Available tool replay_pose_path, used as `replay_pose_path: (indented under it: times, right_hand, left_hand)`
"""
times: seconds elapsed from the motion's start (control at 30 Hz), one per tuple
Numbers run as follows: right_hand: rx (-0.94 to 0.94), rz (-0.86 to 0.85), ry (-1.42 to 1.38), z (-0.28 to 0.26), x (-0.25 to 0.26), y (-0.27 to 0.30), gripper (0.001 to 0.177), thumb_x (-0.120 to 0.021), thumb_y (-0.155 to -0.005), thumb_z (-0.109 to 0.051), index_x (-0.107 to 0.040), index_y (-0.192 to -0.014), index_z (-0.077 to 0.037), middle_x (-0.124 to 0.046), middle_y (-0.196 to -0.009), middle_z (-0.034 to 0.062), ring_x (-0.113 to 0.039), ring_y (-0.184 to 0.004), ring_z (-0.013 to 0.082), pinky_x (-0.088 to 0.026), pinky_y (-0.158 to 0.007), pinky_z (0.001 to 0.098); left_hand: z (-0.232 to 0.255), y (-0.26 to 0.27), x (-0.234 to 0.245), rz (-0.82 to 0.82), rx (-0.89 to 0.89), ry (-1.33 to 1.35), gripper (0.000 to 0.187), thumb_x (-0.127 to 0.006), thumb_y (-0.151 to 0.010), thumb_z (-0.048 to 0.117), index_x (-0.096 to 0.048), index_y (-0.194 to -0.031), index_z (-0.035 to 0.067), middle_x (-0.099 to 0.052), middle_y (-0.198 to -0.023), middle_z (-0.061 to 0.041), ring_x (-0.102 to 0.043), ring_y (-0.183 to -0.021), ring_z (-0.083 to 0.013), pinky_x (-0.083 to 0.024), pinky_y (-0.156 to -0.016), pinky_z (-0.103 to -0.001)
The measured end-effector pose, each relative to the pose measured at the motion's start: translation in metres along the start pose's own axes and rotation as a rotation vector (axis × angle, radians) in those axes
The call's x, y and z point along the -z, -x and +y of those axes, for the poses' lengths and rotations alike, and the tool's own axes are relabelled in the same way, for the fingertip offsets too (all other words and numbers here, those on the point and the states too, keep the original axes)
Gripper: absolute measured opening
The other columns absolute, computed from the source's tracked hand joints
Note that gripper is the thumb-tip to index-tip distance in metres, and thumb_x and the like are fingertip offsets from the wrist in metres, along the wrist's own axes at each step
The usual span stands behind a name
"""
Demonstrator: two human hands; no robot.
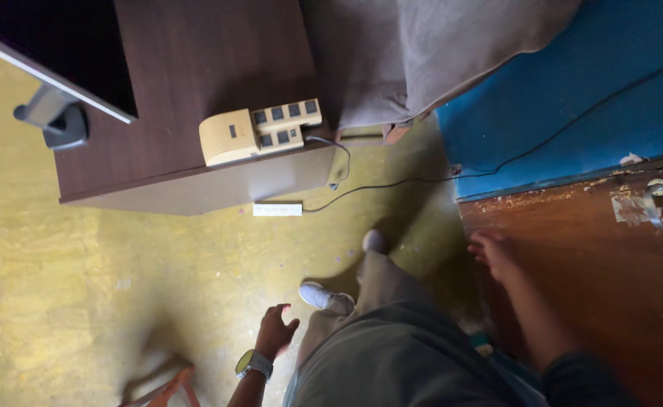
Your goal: The person organizes a desk by moving a power strip and connecting it to a wall outlet. They then unroll a large world map mousepad on the desk and place two metal monitor stand arms on top of it. The person does not connect any computer devices or cables during the clip.
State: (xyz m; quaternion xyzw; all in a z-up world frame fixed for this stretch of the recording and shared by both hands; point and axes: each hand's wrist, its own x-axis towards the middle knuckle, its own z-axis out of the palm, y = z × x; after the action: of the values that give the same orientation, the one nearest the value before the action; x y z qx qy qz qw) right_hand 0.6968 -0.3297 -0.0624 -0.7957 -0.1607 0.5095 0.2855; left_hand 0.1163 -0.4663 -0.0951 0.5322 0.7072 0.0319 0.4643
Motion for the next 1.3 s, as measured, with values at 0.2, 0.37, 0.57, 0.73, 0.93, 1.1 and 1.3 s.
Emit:
replay_pose_path:
  times: [0.2, 0.37, 0.57, 0.73, 0.93, 1.1, 1.3]
  right_hand:
    - [0.197, -0.074, -0.214, -0.06, 0.051, -0.052, 0.02, -0.068, -0.098, -0.021, -0.062, -0.115, -0.014, -0.07, -0.103, 0.0015, -0.07, -0.085, 0.0149, -0.052, -0.067, 0.0284]
    - [0.182, -0.236, -0.035, -0.08, 0.064, -0.099, 0.021, -0.066, -0.098, -0.022, -0.062, -0.116, -0.011, -0.072, -0.104, 0.0047, -0.069, -0.084, 0.0149, -0.049, -0.064, 0.0277]
    - [0.172, -0.369, 0.281, -0.098, 0.055, -0.16, 0.027, -0.069, -0.094, -0.021, -0.065, -0.117, -0.009, -0.072, -0.102, 0.0051, -0.067, -0.079, 0.0145, -0.049, -0.062, 0.0293]
    - [0.344, -0.652, 0.412, -0.116, 0.007, -0.183, 0.03, -0.075, -0.09, -0.017, -0.066, -0.115, -0.003, -0.072, -0.094, 0.0109, -0.068, -0.076, 0.0166, -0.055, -0.067, 0.0307]
    - [0.601, -0.793, 0.734, -0.133, -0.068, -0.155, 0.03, -0.074, -0.09, -0.02, -0.069, -0.114, -0.002, -0.074, -0.097, 0.0081, -0.072, -0.08, 0.0146, -0.056, -0.073, 0.0284]
    - [0.639, -0.907, 0.976, -0.118, -0.145, -0.132, 0.029, -0.073, -0.089, -0.022, -0.071, -0.111, -0.002, -0.076, -0.096, 0.0077, -0.073, -0.083, 0.0132, -0.057, -0.076, 0.0295]
    - [0.742, -0.877, 1.292, -0.038, -0.283, -0.174, 0.03, -0.075, -0.086, -0.024, -0.072, -0.11, -0.007, -0.079, -0.099, 0.0077, -0.076, -0.086, 0.0183, -0.059, -0.08, 0.0328]
  left_hand:
    - [0.032, -0.027, -0.023, -0.03, -0.013, -0.03, 0.051, -0.077, -0.083, 0.028, -0.062, -0.128, 0.008, -0.066, -0.127, -0.018, -0.061, -0.122, -0.0348, -0.049, -0.105, -0.042]
    - [0.092, -0.074, -0.053, 0.076, 0.017, -0.035, 0.049, -0.077, -0.084, 0.029, -0.063, -0.125, 0.006, -0.069, -0.12, -0.02, -0.064, -0.116, -0.0364, -0.051, -0.102, -0.042]
    - [0.187, -0.08, -0.106, 0.154, 0.029, 0.14, 0.048, -0.074, -0.085, 0.027, -0.063, -0.126, 0.005, -0.069, -0.122, -0.019, -0.065, -0.116, -0.0356, -0.052, -0.1, -0.043]
    - [0.228, -0.057, -0.129, 0.195, 0.132, 0.293, 0.049, -0.076, -0.082, 0.024, -0.063, -0.126, 0.004, -0.069, -0.123, -0.02, -0.065, -0.119, -0.0352, -0.05, -0.103, -0.042]
    - [0.22, -0.066, -0.148, 0.276, 0.201, 0.517, 0.052, -0.076, -0.083, 0.026, -0.062, -0.127, 0.003, -0.071, -0.121, -0.019, -0.067, -0.116, -0.0337, -0.053, -0.1, -0.041]
    - [0.194, -0.117, -0.174, 0.347, 0.227, 0.649, 0.053, -0.077, -0.083, 0.026, -0.063, -0.128, 0.003, -0.071, -0.122, -0.019, -0.068, -0.115, -0.0331, -0.054, -0.098, -0.041]
    - [0.137, -0.194, -0.184, 0.576, 0.299, 0.945, 0.048, -0.074, -0.083, 0.022, -0.065, -0.125, 0.001, -0.071, -0.12, -0.018, -0.071, -0.109, -0.0321, -0.056, -0.094, -0.039]
